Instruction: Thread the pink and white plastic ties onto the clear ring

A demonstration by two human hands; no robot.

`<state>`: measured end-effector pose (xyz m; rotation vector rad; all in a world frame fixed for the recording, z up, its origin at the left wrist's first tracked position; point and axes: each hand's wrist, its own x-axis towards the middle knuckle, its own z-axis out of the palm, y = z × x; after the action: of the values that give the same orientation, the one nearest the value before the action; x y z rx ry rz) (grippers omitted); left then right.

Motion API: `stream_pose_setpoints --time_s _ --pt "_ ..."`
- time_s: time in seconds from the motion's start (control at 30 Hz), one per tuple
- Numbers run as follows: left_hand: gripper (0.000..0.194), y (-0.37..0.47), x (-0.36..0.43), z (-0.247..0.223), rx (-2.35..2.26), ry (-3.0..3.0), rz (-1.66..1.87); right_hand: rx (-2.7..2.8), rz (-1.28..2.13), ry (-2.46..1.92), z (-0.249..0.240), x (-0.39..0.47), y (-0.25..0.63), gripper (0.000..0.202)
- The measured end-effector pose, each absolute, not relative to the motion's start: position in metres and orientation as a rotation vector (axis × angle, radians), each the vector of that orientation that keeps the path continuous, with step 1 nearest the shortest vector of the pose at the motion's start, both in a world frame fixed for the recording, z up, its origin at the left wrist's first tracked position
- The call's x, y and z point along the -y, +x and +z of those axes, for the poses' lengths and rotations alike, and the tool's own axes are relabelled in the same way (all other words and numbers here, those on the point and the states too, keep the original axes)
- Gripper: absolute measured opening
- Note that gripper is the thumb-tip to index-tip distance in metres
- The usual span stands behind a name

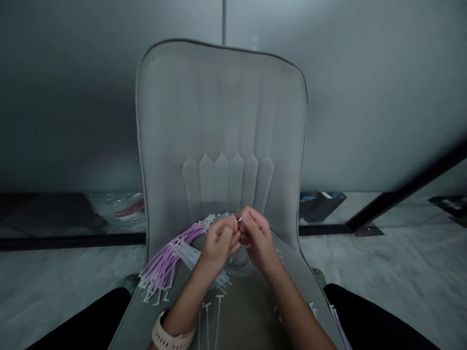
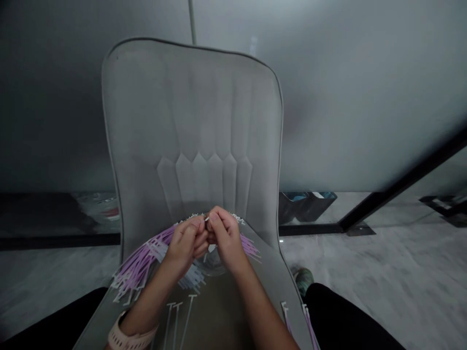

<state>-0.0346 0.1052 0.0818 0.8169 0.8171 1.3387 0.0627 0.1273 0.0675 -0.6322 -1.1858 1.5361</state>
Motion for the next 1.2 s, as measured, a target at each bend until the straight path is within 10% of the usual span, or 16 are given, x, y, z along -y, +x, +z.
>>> stream_pose_setpoints --time_s 1.2 --pt "0.037 -0.0334 -0.1073 0.0721 -0.84 0.895 1.384 1.292 1.416 -0.637 0.0695 -0.1254 0.0635 0.034"
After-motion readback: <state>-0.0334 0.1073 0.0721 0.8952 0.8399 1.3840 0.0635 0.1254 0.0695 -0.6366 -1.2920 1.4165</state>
